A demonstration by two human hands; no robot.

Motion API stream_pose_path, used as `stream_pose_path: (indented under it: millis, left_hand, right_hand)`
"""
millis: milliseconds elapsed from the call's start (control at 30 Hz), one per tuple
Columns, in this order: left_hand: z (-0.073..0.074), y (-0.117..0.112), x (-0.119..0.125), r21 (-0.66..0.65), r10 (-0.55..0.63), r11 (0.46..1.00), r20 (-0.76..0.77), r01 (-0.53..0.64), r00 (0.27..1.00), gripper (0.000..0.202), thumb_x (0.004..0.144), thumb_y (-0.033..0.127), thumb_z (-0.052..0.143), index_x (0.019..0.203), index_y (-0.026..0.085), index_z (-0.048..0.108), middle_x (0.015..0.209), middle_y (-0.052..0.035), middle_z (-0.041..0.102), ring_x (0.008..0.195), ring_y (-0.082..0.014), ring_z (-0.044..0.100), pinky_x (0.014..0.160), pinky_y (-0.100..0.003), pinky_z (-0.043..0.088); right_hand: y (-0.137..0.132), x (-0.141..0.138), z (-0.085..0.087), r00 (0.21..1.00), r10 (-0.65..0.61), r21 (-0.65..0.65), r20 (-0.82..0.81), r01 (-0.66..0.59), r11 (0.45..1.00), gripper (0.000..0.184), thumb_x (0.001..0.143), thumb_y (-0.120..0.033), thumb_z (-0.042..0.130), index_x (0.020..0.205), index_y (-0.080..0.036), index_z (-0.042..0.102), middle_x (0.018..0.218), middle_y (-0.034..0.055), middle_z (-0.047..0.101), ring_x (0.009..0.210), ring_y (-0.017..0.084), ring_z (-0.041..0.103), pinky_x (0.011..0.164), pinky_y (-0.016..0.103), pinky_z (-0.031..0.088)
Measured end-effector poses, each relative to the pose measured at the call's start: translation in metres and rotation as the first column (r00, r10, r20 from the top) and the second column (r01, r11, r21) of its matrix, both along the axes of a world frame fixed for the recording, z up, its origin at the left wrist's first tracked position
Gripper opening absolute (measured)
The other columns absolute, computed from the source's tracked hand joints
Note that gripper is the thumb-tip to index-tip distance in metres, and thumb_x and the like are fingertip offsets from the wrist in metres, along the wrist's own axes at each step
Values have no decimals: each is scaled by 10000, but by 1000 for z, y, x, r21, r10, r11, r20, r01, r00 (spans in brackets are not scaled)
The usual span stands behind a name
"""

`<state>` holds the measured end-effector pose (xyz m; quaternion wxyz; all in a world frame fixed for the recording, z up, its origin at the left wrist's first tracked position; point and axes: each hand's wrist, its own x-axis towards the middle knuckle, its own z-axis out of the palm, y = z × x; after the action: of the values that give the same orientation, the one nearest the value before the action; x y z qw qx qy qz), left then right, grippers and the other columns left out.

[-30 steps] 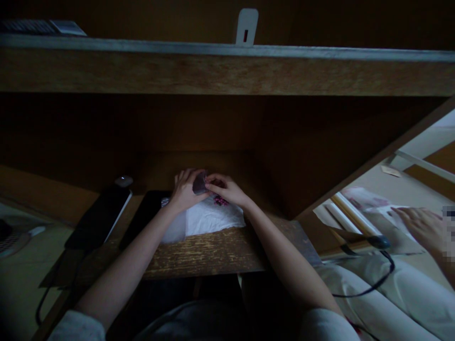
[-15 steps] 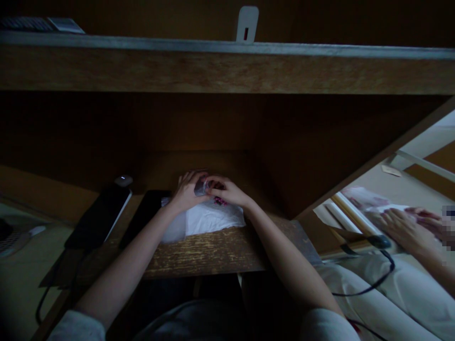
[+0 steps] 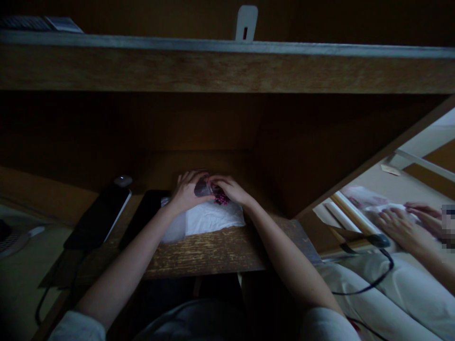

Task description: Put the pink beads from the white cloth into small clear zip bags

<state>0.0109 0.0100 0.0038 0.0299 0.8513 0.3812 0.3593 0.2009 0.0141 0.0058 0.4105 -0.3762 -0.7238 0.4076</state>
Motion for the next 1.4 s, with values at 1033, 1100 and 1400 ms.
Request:
stream_pose_path:
  millis: [1033, 1100, 1400]
  left_hand:
    - [-4, 2, -2, -12, 24, 1000, -31, -25, 999, 487, 726, 503, 674, 1119, 247, 543, 1139, -52, 592, 1075, -257, 511, 918, -433, 409]
    - [-3, 2, -2, -6, 29, 1000, -27, -29, 999, 489, 731, 503, 669, 1125, 244, 540, 1152, -55, 587, 1081, -257, 509, 924, -435, 409]
    - [-3, 3, -2, 0, 50, 999, -15, -50, 999, 502, 719, 476, 691, 1130, 231, 538, 1140, -62, 587, 1059, -257, 513, 906, -430, 427]
  right_hand:
    - [16, 32, -10, 884, -164, 272, 439, 43, 961, 133, 780, -295, 620, 828, -205, 706, 876, 47, 675, 845, 187, 593, 811, 333, 418]
    - [18, 32, -14, 840, -178, 311, 513, 12, 950, 130, 775, -310, 631, 827, -221, 709, 894, 41, 677, 886, 197, 581, 848, 356, 393]
    - [11, 15, -17, 746, -221, 375, 628, -42, 926, 177, 744, -353, 666, 852, -215, 690, 954, 58, 635, 957, 228, 506, 839, 366, 353]
